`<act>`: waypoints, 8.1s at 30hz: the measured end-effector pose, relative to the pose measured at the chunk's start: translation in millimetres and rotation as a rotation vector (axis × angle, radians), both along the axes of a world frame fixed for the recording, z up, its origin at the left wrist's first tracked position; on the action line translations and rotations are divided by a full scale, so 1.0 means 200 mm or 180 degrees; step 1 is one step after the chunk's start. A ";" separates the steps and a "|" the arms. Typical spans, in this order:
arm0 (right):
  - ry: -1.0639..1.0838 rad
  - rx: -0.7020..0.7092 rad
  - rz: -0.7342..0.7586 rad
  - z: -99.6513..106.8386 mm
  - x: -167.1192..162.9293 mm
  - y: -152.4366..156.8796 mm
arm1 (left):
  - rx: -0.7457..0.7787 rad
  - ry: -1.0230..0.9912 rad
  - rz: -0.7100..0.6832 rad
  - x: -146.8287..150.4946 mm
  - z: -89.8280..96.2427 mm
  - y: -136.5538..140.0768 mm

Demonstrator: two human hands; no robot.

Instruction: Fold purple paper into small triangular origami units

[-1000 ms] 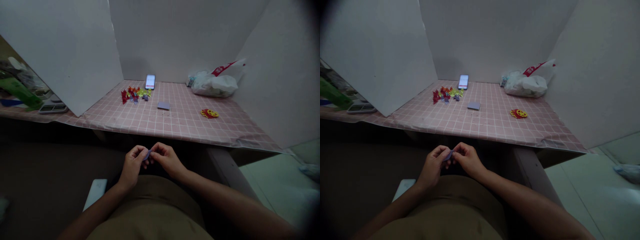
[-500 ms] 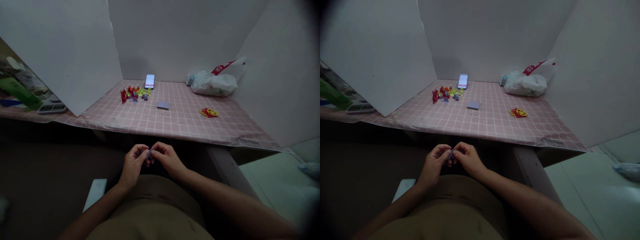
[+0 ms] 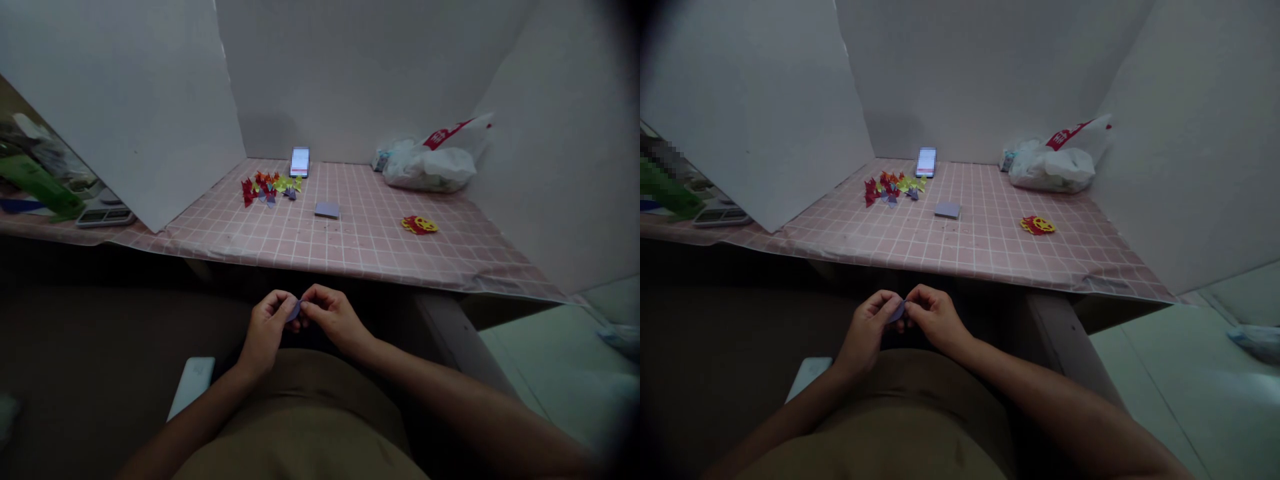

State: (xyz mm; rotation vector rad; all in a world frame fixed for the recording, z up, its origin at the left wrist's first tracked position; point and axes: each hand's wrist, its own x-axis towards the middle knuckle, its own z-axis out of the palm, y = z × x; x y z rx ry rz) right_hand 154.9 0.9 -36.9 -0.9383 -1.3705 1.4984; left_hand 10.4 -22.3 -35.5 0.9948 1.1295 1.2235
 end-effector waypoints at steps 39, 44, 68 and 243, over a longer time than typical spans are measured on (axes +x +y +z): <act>-0.0038 0.0148 -0.0004 0.00 0.00 0.00 | -0.0283 -0.0309 -0.0023 0.00 0.01 0.01; -0.0079 0.0166 0.0021 0.00 0.00 -0.01 | -0.0365 -0.0353 -0.0039 0.00 -0.01 0.01; 0.0171 -0.0094 0.0215 0.01 0.01 0.00 | -0.0007 -0.0111 -0.0084 -0.01 -0.03 0.01; -0.1127 0.0616 0.0337 0.10 0.09 0.05 | 0.0518 0.1199 -0.0194 -0.08 0.08 0.02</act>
